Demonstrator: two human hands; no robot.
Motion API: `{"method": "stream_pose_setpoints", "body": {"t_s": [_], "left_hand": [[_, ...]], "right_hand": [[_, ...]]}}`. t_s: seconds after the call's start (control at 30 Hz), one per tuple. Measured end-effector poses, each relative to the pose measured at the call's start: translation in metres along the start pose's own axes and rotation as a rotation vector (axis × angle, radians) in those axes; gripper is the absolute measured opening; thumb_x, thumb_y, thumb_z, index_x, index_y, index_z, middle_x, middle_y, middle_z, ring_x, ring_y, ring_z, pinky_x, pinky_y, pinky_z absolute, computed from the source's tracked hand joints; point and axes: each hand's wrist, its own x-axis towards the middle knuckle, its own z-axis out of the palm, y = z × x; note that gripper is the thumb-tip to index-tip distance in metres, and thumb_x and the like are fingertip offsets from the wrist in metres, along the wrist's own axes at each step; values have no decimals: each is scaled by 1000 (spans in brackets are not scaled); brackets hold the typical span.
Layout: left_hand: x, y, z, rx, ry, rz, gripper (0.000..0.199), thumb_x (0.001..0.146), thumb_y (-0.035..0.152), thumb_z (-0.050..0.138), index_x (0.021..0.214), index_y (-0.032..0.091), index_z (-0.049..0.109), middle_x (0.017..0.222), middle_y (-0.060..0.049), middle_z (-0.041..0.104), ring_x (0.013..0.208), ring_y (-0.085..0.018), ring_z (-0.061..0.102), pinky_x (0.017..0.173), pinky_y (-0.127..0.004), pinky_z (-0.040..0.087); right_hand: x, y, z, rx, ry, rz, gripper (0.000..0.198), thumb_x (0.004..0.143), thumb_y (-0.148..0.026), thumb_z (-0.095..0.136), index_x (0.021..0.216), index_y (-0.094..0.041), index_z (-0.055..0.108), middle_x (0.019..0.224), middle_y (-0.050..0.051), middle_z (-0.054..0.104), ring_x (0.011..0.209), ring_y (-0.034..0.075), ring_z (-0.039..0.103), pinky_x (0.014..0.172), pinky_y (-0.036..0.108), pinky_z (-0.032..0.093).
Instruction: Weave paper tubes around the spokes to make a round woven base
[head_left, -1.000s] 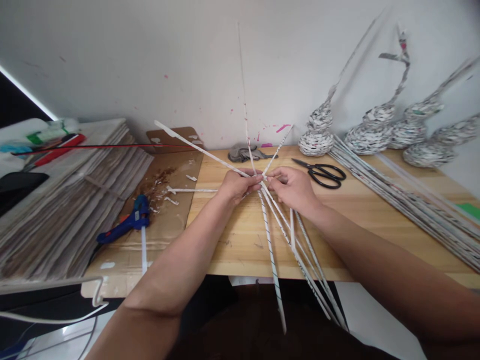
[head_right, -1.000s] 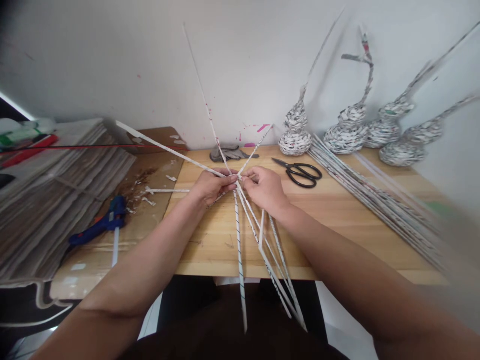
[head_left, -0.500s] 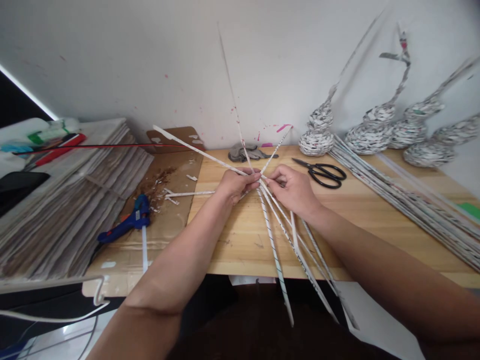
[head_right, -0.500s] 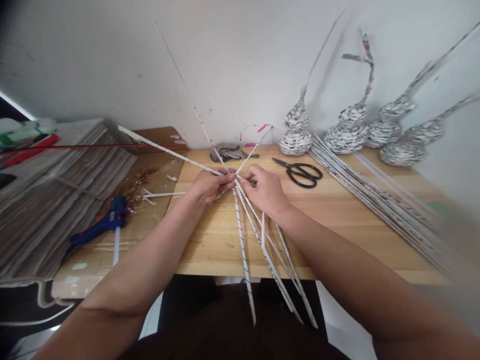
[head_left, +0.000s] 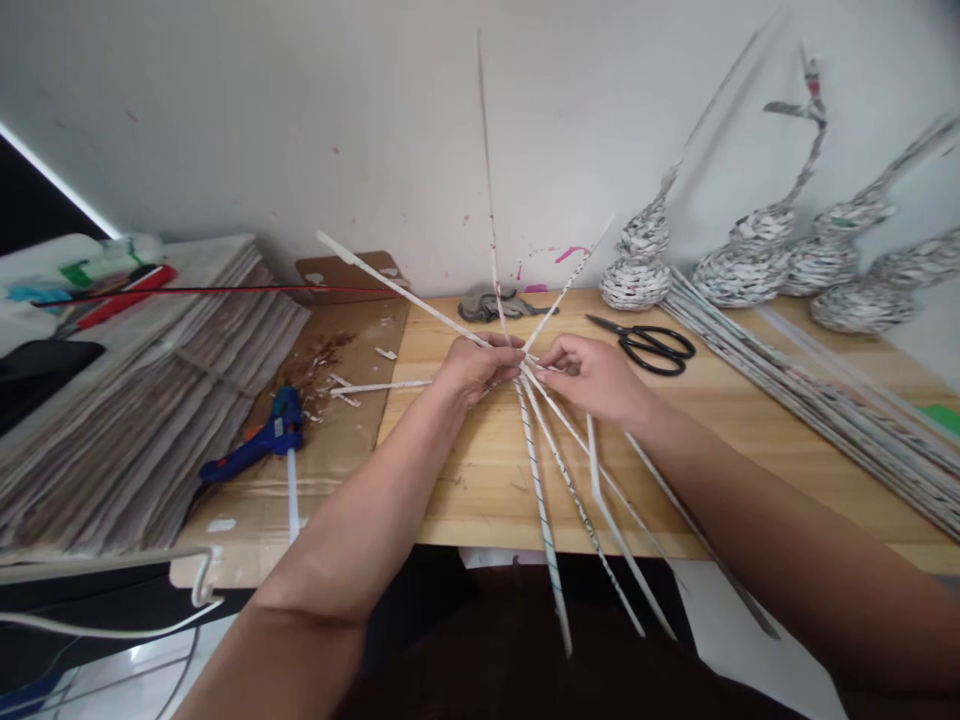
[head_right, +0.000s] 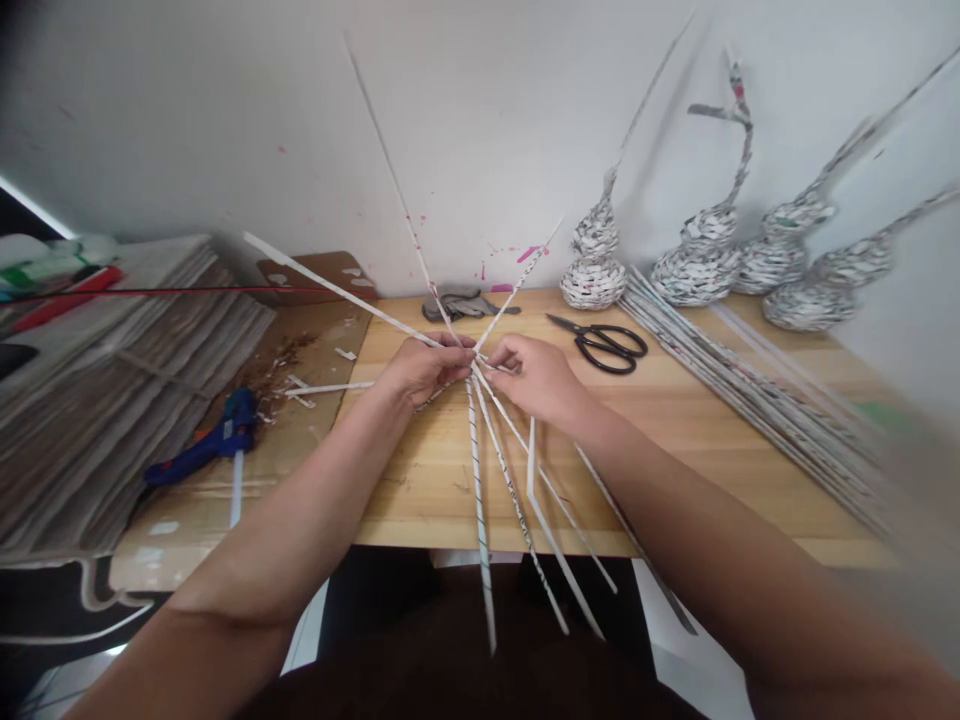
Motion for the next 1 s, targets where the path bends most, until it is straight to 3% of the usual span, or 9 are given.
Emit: {"method": "stream_pose_setpoints", "body": {"t_s": [0.17, 0.37, 0.53, 0.67, 0.8, 0.9, 1.0], "left_hand": [[-1, 3, -1, 15, 11, 6, 24, 61, -3, 73, 81, 10, 69, 62, -1, 65, 53, -10, 62, 53, -20, 53], [2, 7, -9, -6, 34, 24, 25, 61, -1, 73, 82, 11, 69, 66, -1, 66, 57, -10, 63, 55, -19, 53], [1, 9, -13, 18, -2, 34, 28, 61, 0, 74, 86, 11, 69, 68, -2, 66, 59, -10, 64, 57, -20, 54], [0, 9, -13, 42, -19, 34, 29, 62, 0, 73, 88, 12, 69, 66, -1, 65, 59, -10, 63, 57, -20, 54], [1, 9, -13, 94, -36, 39, 29, 63, 0, 73, 89, 12, 68, 66, -1, 66, 58, -10, 62, 57, -21, 54], [-1, 12, -11, 133, -38, 77, 28, 65, 1, 73, 90, 12, 68, 66, -1, 65, 57, -10, 61, 57, -22, 53], [-8, 21, -6, 177, -40, 117, 26, 66, 1, 73, 90, 12, 69, 65, -1, 65, 56, -9, 61, 57, -22, 53]], "right_hand": [[3, -4, -26, 243, -364, 228, 36, 75, -42, 73, 100, -18, 62, 66, -1, 64, 54, 12, 55, 49, 23, 40], [3, -9, -41, 258, -640, 346, 40, 73, -55, 73, 73, -16, 63, 67, 2, 65, 58, 11, 60, 54, 22, 47], [4, -2, -37, 344, -564, 351, 39, 72, -48, 77, 73, -17, 53, 62, -2, 60, 53, 9, 56, 48, 20, 43], [3, -1, -28, 496, -442, 426, 44, 64, -36, 84, 85, -21, 48, 64, -5, 60, 53, 11, 58, 47, 21, 43], [4, -3, -18, 454, -313, 441, 48, 64, -28, 85, 95, -22, 49, 64, -5, 59, 49, 10, 53, 43, 21, 42], [3, -3, -12, 420, -255, 425, 44, 66, -31, 83, 94, -21, 50, 58, -7, 54, 42, 7, 44, 37, 19, 32], [-2, -4, -11, 419, -352, 440, 37, 73, -42, 78, 92, -21, 54, 48, -11, 40, 35, 4, 28, 33, 19, 18]]}}
